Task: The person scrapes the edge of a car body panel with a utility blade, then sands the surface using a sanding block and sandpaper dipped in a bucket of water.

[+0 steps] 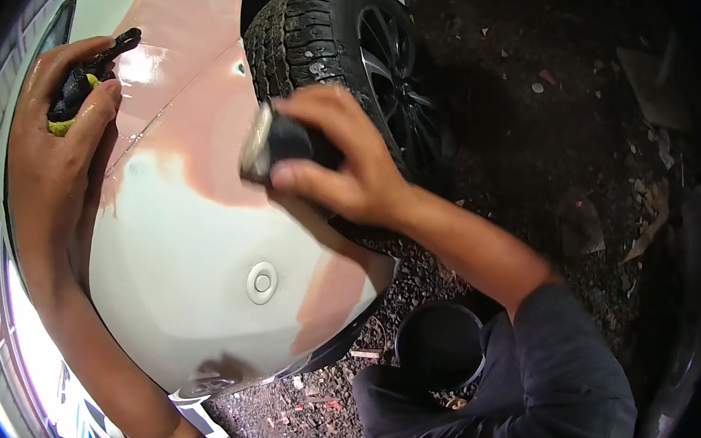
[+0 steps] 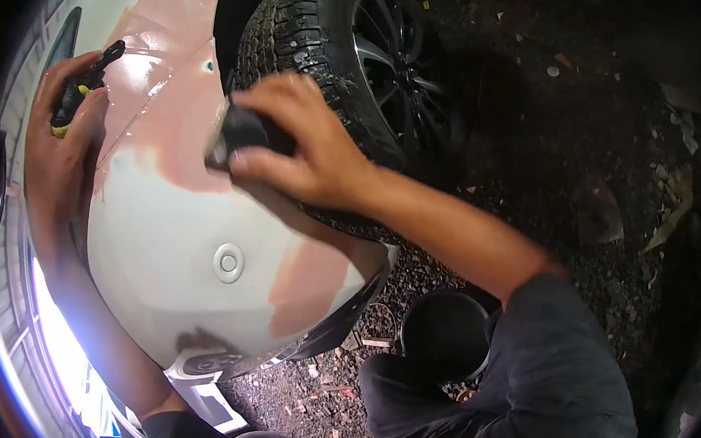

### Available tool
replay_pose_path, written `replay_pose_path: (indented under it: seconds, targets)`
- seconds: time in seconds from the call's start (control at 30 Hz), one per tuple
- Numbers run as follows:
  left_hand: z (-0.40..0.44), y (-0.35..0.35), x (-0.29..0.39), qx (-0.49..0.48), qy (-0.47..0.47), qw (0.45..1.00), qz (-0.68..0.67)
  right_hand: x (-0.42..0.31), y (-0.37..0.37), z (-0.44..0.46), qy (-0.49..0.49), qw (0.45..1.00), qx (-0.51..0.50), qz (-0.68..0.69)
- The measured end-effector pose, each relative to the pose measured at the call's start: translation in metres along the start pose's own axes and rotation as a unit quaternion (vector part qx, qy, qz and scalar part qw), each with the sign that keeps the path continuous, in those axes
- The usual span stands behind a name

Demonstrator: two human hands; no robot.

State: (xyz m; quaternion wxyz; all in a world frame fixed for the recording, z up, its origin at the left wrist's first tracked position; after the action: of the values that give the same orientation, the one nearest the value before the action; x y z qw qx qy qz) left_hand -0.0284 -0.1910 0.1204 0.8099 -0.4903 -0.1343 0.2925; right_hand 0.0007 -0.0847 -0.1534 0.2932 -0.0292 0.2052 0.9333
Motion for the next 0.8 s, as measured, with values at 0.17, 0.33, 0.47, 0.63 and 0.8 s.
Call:
replay_pose_path:
  seconds: [0.17, 0.33, 0.47, 0.63, 0.8]
  targets:
    - [0.004, -0.001, -0.003, 0.003, 0.035, 0.999, 0.004, 0.023, 0.004, 0.03, 0.074, 0.995, 0.066, -0.014]
    - [0.004, -0.004, -0.001, 0.023, 0.099, 0.994, 0.043, -0.003, 0.013, 0.02, 0.002, 1.0, 0.025, -0.012]
    - [-0.001, 0.0, 0.004, -0.013, 0.004, 0.998, -0.055, 0.019, 0.029, 0.085, 0.01, 0.996, 0.073, -0.047]
    - [0.001, -0.001, 0.004, 0.006, 0.035, 0.999, -0.024, -0.027, 0.022, 0.025, -0.052, 0.998, 0.013, -0.043]
    - [-0.001, -0.001, 0.003, -0.007, 0.006, 0.995, -0.097, 0.022, 0.038, 0.101, -0.053, 0.994, 0.054, -0.08]
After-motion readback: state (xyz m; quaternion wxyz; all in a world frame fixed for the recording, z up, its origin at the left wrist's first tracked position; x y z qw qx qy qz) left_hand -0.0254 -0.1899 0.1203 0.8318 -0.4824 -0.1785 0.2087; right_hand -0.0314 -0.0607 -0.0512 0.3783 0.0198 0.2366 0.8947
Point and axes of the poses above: each hand's wrist, its own z-axis towards the middle knuckle, its own y-axis out of the palm, x = y × z, the point moved 3 cm from there along z, towards the middle knuckle, and after that the axes turned 12 degrees about -y, right-handed, at the moved point
